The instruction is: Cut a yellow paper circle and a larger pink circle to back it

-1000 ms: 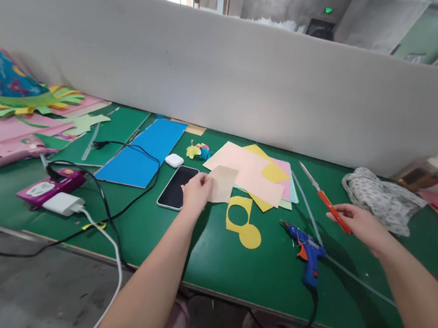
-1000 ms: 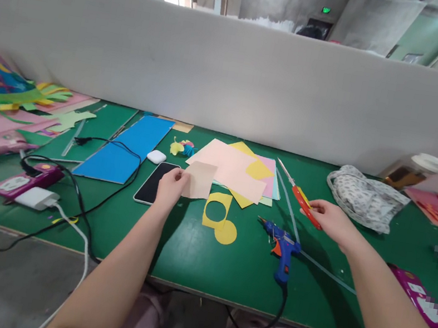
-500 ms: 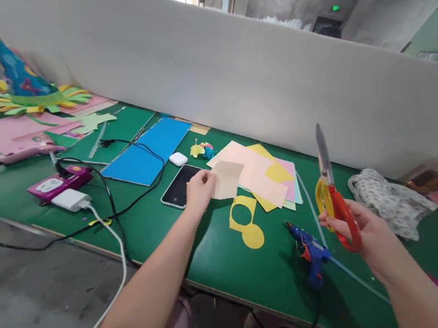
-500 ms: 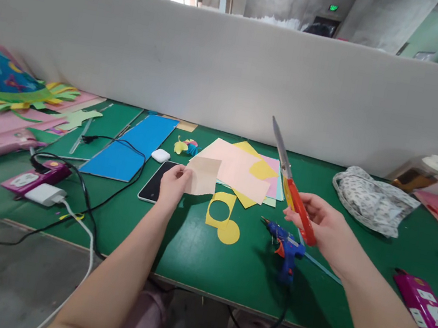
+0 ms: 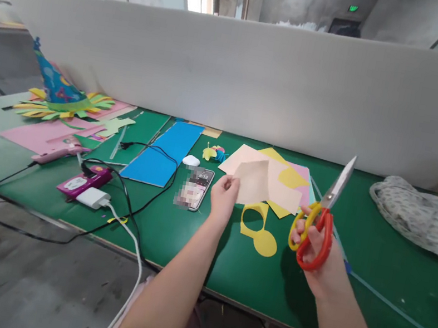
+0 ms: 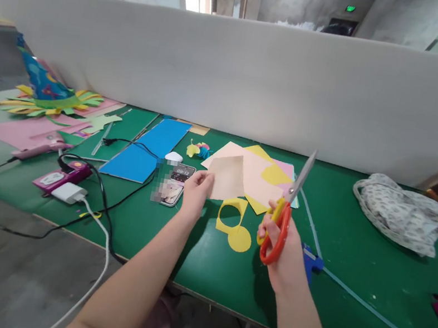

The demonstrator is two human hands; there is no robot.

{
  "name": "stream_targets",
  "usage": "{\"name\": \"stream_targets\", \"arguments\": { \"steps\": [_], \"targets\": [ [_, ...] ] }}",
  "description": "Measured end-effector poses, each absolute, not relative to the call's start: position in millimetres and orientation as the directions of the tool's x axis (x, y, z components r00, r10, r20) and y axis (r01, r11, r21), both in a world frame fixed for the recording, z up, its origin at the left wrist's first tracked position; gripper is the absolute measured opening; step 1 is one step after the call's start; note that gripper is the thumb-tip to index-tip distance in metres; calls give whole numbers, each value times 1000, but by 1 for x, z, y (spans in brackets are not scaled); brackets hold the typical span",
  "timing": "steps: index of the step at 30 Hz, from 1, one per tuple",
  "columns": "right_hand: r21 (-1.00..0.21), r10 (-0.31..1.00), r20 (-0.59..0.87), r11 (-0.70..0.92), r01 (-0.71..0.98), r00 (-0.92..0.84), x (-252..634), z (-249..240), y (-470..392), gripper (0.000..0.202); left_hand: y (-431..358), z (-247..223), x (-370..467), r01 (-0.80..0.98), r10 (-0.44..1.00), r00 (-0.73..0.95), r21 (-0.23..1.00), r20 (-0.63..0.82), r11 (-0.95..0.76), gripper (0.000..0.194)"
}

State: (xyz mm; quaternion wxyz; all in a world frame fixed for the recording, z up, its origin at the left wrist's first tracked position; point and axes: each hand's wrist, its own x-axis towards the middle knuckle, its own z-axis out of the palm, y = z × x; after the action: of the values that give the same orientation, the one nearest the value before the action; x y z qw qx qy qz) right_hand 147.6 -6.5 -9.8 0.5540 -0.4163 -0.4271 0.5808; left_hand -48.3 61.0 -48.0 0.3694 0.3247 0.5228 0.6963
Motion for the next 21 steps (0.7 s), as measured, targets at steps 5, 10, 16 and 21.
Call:
{"name": "stream_targets", "arguments": {
  "steps": [5, 10, 16, 21],
  "targets": [
    [-968, 996, -51, -69, -240, -79, 145, -45, -10, 42, 59, -54, -39, -426, 834, -537, 894, -128, -138, 29],
    [-981, 993, -89, -100, -167, -73, 149, -56, -9, 46, 47, -51, -25, -580, 866, -444, 811, -230, -82, 41],
    [-978, 983, -182, -182, -102, -10, 156, -57, -5, 69, 42, -46, -23, -653, 879, -391, 755, -273, -56, 41],
    [-977, 983, -179, -174, -120, 33, 152, -60, -6, 68, 43, -48, -23, -679, 874, -380, 733, -303, -40, 40]
  ]
}}
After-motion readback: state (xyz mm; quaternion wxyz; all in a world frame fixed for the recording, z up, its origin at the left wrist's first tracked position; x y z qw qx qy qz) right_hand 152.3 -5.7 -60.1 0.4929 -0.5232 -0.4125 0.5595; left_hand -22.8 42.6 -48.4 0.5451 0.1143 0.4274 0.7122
